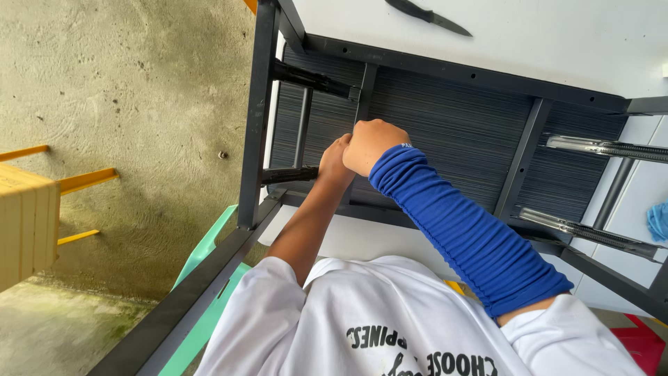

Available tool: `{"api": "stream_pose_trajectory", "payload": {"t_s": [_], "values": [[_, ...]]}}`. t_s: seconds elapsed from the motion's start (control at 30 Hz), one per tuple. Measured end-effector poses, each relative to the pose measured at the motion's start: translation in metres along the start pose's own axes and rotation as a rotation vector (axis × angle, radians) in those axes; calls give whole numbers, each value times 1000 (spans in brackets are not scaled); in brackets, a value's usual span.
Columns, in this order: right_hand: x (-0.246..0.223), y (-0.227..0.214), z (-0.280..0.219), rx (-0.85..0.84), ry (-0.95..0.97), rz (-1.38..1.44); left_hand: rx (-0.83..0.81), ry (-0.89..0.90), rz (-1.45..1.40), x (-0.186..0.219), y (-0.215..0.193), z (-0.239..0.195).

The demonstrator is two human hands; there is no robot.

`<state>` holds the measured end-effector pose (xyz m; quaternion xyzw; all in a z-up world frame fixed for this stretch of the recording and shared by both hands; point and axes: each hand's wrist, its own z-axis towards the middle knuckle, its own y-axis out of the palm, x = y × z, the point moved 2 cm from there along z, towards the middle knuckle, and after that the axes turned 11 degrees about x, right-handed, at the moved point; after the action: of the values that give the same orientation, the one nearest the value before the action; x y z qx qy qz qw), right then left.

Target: The person uses a screwdriver to fasten screws into the underside of a metal table frame. They move around the frame to access different screw holes, tighten them, and then flip the frame upright. The person also briefly handles a small black object at the end.

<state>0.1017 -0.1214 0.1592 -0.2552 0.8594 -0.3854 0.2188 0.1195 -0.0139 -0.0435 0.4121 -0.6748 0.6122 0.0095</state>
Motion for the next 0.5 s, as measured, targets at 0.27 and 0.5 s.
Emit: {"api": "stream_pose_trajectory", "payload": {"t_s": [0.27, 0.5], "values": [[-1, -1, -8, -32, -7, -30, 79, 29, -33, 17, -29, -1], [-4, 20, -30, 278, -699, -558, 194, 278, 179, 8, -11, 0]]}}
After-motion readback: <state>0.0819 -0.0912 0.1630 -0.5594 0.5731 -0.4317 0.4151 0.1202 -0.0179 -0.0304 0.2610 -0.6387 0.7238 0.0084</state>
